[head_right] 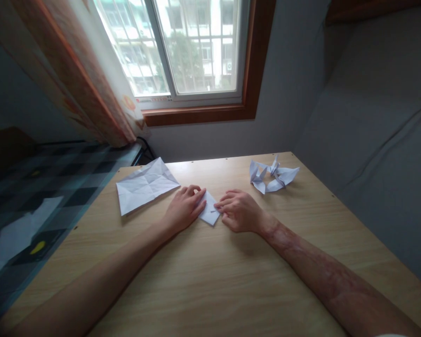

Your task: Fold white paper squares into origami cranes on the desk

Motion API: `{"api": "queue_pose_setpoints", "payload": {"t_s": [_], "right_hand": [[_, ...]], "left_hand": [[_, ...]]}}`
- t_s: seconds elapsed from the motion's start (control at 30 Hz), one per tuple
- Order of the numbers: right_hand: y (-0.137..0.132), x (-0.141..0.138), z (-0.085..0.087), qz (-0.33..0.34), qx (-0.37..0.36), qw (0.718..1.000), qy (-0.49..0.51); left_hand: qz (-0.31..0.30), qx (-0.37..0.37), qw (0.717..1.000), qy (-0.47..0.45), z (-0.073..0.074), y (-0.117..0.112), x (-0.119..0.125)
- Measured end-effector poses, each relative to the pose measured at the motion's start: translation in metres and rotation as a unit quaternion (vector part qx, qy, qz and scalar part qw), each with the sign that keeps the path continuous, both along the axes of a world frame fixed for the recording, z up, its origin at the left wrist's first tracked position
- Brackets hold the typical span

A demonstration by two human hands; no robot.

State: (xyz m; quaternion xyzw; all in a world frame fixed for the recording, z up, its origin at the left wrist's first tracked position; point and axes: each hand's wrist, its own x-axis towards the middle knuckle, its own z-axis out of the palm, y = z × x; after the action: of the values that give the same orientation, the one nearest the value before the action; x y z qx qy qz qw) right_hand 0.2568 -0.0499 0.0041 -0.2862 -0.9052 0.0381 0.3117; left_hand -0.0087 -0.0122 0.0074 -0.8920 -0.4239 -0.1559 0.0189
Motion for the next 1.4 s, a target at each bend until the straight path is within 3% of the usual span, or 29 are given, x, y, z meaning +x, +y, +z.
{"api": "queue_pose_setpoints", "payload": {"t_s": [0.23,0.47,0.7,0.87,1.03,1.4], "right_hand": [[-0.004,0.001,0.000,-0.005,0.037,0.998,0.041],[-0.001,-0.004,-0.006,-0.035,0.024,0.995,0.086],[0.007,-0.005,-0.008,0.025,-0.006,0.999,-0.026],[0.007,-0.005,-0.009,0.033,-0.029,0.999,-0.012],[0.006,-0.006,-0.008,-0.002,-0.029,0.999,0.017],[0.007,-0.008,-0.012,-0.049,-0.021,0.999,0.005]], "left_hand": [[0.002,-0.007,1.000,0.000,-0.001,0.000,0.000],[0.001,-0.009,1.000,-0.017,-0.002,0.001,-0.001],[-0.002,-0.016,0.999,-0.030,-0.002,0.001,-0.002],[0.042,0.012,0.998,-0.041,0.002,-0.003,-0.001],[0.051,0.020,0.996,-0.073,0.008,-0.009,0.000],[0.051,-0.036,0.985,-0.159,0.005,-0.003,-0.002]]}}
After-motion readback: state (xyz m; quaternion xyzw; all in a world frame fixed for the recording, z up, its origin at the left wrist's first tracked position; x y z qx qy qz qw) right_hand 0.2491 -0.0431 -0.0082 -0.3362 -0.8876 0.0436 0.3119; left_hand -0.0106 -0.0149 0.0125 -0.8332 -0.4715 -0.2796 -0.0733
